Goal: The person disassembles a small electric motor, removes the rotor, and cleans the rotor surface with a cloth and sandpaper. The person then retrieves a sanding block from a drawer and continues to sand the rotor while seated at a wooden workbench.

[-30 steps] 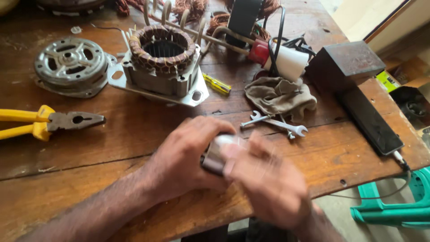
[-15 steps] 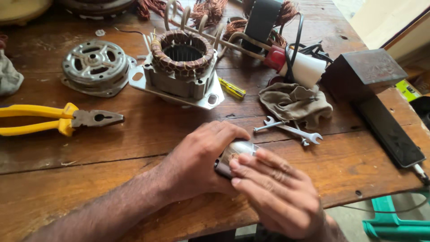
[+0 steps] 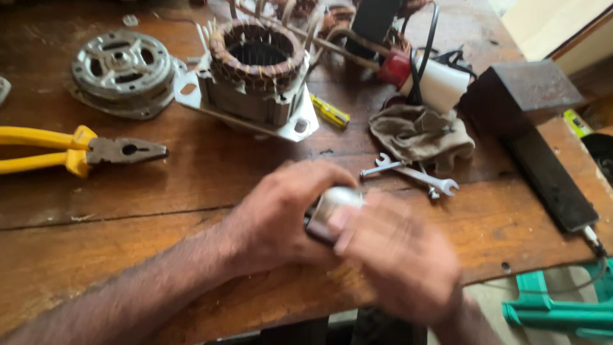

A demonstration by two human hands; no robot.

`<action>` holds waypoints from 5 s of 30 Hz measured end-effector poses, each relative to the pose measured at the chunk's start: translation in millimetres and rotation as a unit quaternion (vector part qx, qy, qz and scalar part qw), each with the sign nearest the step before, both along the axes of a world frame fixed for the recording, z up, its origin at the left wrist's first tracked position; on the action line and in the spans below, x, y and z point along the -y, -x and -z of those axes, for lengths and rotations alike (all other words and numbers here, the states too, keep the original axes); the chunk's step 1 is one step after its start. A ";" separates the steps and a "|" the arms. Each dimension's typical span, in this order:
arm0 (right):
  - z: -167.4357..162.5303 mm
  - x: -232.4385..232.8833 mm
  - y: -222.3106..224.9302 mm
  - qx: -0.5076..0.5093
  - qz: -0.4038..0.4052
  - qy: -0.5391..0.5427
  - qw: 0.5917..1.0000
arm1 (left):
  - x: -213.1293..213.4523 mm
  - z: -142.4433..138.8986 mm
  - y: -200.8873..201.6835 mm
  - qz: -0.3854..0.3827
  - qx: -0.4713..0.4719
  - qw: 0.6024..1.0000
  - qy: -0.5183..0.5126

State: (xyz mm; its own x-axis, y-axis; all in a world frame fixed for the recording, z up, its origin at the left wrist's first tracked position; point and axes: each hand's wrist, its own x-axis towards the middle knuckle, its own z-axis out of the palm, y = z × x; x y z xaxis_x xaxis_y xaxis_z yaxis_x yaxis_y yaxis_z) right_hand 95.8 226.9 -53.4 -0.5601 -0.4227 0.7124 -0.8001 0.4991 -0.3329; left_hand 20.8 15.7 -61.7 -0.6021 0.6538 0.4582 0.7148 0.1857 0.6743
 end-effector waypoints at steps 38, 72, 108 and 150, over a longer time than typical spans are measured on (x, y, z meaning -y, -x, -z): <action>1.5 -3.9 -0.9 0.094 0.130 0.129 0.979 | 2.3 1.1 -4.6 0.002 -0.017 1.000 0.011; -2.9 13.9 -7.9 -0.084 0.096 -0.047 0.991 | -1.8 3.8 -16.2 -0.063 -0.052 0.996 -0.039; 2.4 7.3 2.5 -0.111 0.036 -0.065 0.991 | 2.8 8.0 -13.2 -0.017 -0.049 0.997 -0.053; -0.9 6.9 -1.7 -0.026 -0.001 -0.060 0.998 | 5.6 8.6 -2.5 0.093 -0.033 0.995 -0.005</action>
